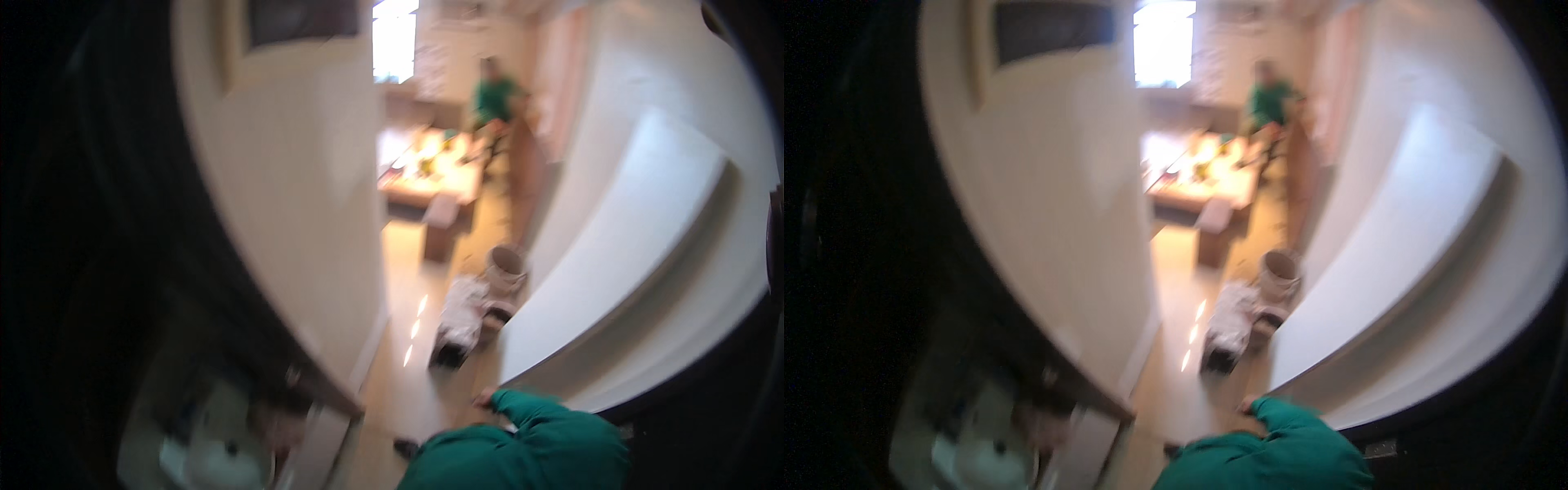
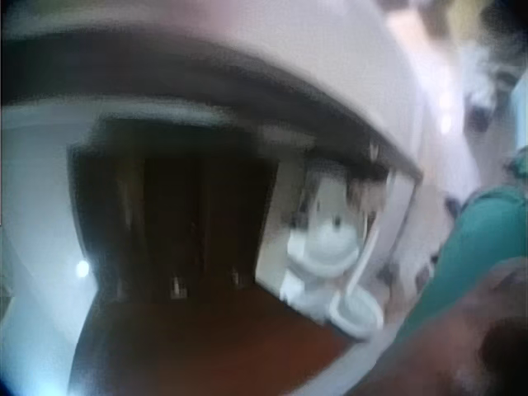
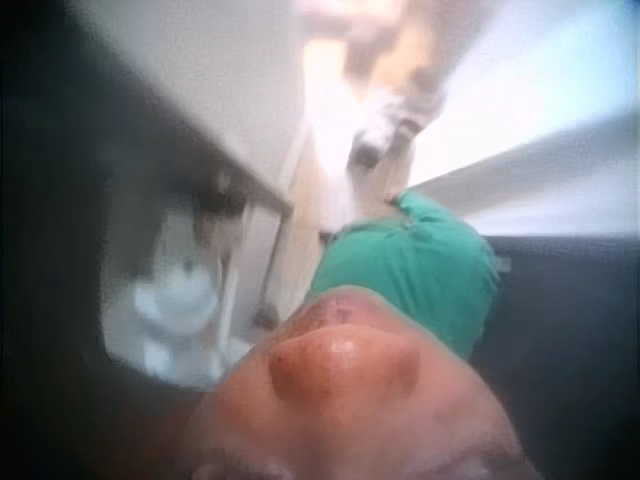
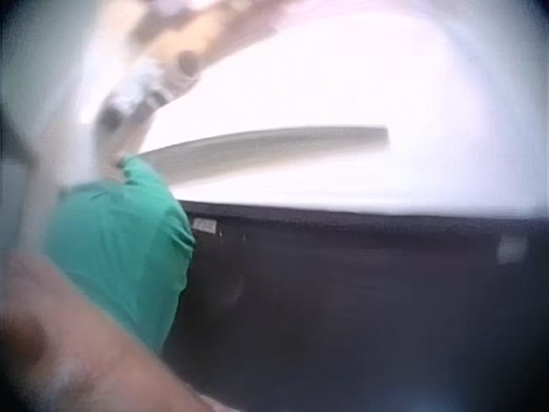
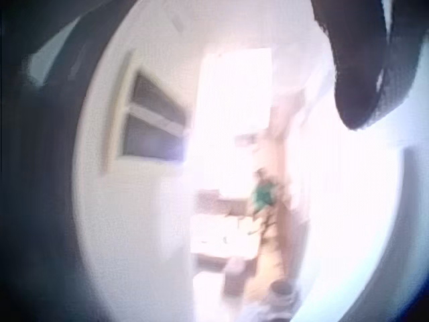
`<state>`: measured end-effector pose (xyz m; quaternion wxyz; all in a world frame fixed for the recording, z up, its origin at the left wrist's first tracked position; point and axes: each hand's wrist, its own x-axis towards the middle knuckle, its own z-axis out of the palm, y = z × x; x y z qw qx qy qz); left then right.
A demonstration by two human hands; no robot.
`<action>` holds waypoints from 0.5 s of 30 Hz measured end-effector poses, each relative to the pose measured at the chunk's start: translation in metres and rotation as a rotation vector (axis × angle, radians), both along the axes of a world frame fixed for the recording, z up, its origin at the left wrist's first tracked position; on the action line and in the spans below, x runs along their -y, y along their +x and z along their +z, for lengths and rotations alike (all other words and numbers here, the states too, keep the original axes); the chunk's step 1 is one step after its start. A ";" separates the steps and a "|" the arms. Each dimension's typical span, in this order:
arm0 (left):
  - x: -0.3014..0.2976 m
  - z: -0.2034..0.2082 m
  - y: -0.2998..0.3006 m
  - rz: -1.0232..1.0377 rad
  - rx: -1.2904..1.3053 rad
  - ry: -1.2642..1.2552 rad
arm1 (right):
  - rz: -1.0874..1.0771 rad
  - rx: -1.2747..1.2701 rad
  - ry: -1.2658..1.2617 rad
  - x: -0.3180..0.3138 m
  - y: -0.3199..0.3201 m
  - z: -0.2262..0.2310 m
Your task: The person wipes the inside and outside of a wooden bathroom cabinet door with a cloth, then sands the edges and surfaces with a sanding block. The person repeatedly wipes and sands the same door throughout the clip.
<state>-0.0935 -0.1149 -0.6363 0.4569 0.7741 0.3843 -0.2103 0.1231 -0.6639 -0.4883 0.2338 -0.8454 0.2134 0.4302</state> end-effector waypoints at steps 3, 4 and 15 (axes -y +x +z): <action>0.009 -0.008 0.011 0.034 0.018 -0.028 | 0.144 0.044 -0.041 -0.020 0.001 -0.003; -0.001 -0.010 0.007 0.034 0.012 -0.023 | 0.109 0.014 -0.016 -0.022 -0.005 -0.006; 0.001 -0.010 -0.035 0.237 0.055 -0.051 | 0.074 -0.007 -0.010 -0.014 0.016 -0.003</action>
